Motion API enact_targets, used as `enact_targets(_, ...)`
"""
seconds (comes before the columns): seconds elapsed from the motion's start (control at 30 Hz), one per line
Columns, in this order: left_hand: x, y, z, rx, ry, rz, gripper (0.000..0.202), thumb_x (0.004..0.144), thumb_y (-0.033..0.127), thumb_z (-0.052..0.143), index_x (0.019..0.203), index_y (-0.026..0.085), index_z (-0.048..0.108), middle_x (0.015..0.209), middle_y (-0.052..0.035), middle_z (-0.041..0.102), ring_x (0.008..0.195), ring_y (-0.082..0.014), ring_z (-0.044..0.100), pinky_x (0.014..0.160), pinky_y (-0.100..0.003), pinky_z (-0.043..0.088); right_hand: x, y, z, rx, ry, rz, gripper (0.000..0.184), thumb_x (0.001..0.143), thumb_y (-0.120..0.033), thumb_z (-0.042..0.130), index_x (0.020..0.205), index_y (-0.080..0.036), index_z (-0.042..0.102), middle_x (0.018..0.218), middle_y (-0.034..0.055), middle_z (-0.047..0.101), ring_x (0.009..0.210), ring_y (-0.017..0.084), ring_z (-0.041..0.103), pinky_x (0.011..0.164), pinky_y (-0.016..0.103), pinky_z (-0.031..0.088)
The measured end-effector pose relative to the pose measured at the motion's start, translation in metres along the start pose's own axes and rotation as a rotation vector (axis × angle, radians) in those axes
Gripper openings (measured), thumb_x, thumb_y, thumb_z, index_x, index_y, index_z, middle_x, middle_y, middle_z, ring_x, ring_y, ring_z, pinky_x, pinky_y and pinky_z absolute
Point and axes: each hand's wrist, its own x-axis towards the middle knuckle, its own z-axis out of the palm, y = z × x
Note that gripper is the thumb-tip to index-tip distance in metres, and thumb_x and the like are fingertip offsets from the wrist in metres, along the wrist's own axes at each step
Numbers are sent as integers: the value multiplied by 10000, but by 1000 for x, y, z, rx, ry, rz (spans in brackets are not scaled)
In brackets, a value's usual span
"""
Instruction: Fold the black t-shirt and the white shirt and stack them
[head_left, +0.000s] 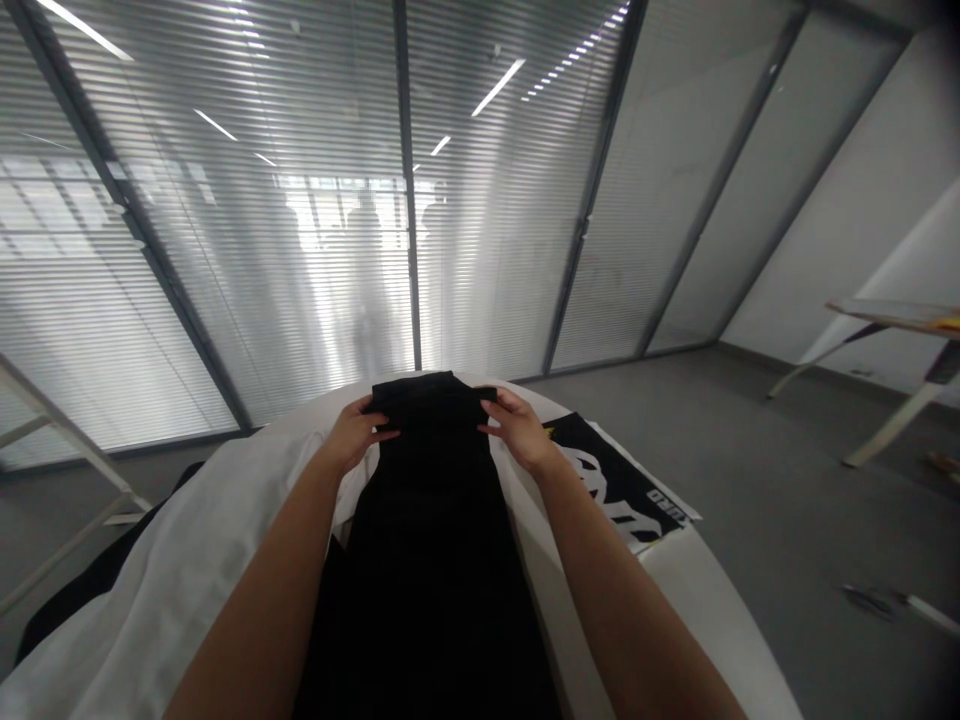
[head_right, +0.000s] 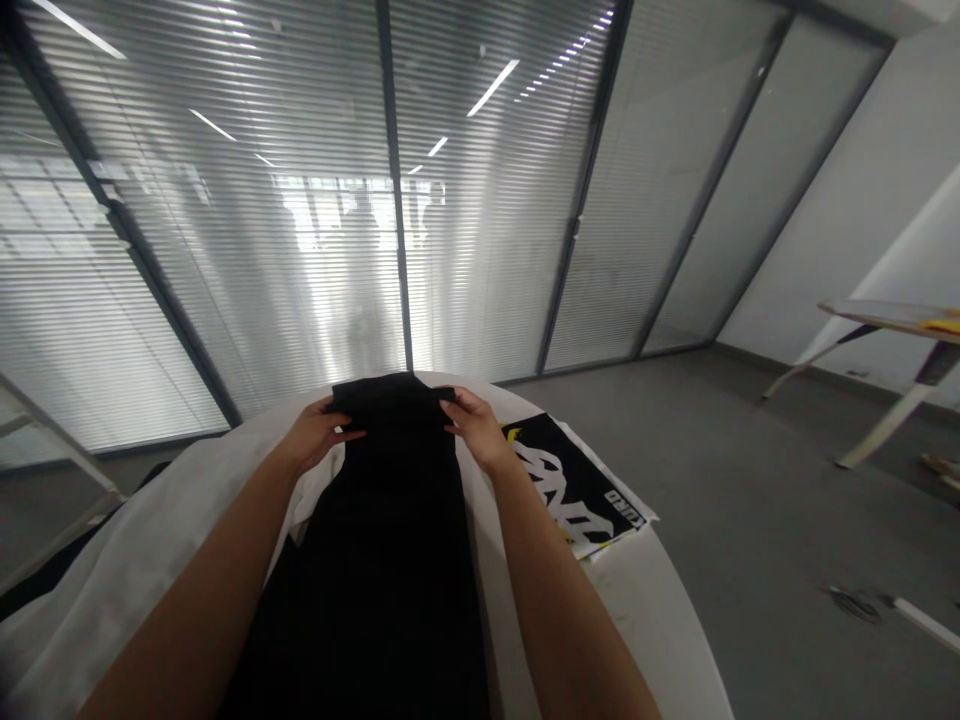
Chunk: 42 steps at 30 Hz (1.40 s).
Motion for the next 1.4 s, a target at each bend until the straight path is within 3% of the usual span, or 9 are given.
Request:
enact_targets(0.17, -2, 5, -7, 157, -92, 9, 440, 592, 137, 738, 1027, 139, 667, 1008, -71, 697, 912, -233, 663, 811, -446, 585, -4, -7, -7, 2, -103, -39, 256, 727, -311, 712, 970, -234, 701, 952, 6, 685, 903, 180, 613, 850, 350, 474)
enact_targets(0.37, -13, 27, -21, 478, -420, 77, 526, 642, 174, 746, 1164, 171, 684, 1074, -63, 727, 1023, -250, 649, 977, -449, 484, -7, -11, -20, -110, -338, -121, 133, 674, -185, 649, 769, -193, 741, 914, 57, 730, 961, 230, 638, 915, 361, 440)
enact_targets(0.57, -16, 35, -31, 848, -684, -18, 404, 661, 124, 566, 1003, 205, 767, 1007, -23, 755, 974, -218, 664, 928, -340, 487, -9, -16, -19, -261, -650, 26, 225, 637, -147, 580, 785, -167, 749, 984, 76, 741, 1057, 251, 627, 933, 366, 436)
enact_targets(0.7, -16, 41, -36, 1063, -731, -58, 516, 603, 85, 458, 980, 247, 772, 1027, 9, 756, 1002, -204, 666, 916, -297, 479, -12, -22, -14, -525, -780, 149, 361, 665, -144, 559, 967, -170, 756, 1035, 58, 740, 1016, 223, 648, 924, 334, 451)
enact_targets(0.8, -17, 50, -29, 1172, -635, -26, 442, 683, 139, 461, 995, 217, 764, 1053, -26, 751, 1014, -212, 667, 917, -296, 480, -11, -23, -7, -777, -701, 160, 340, 761, -207, 569, 1056, -155, 730, 1043, 76, 733, 954, 218, 661, 875, 328, 479)
enact_targets(0.93, -15, 49, -5, 1297, -400, 142, 436, 845, 290, 437, 1165, 140, 692, 1198, -106, 693, 1089, -238, 636, 971, -319, 451, -9, -6, 14, -1029, -431, -14, 376, 897, -279, 483, 1189, -122, 660, 1202, 138, 667, 1106, 241, 600, 983, 358, 425)
enact_targets(1.03, -16, 24, 15, 1395, -301, 191, 440, 909, 321, 388, 1211, 153, 661, 1251, -121, 660, 1159, -249, 594, 1029, -341, 400, -13, 17, 34, -1170, -227, -36, 401, 946, -341, 444, 1293, -194, 583, 1350, 128, 565, 1249, 277, 491, 1037, 427, 370)
enact_targets(1.2, -40, -33, 32, 1585, -65, 102, 446, 921, 424, 415, 1199, 164, 649, 1221, -215, 622, 1175, -379, 538, 992, -548, 363, -25, 43, 55, -1330, 117, 183, 388, 899, -389, 543, 1220, -172, 570, 1278, 202, 555, 1161, 332, 533, 909, 430, 431)
enact_targets(1.4, -62, -38, 18, 1569, -12, 107, 472, 954, 441, 349, 1288, 209, 590, 1255, -166, 600, 1203, -338, 521, 999, -488, 377, -23, 42, 54, -1245, 139, 199, 355, 898, -377, 535, 1187, -171, 549, 1104, 151, 657, 1046, 280, 610, 876, 372, 436)
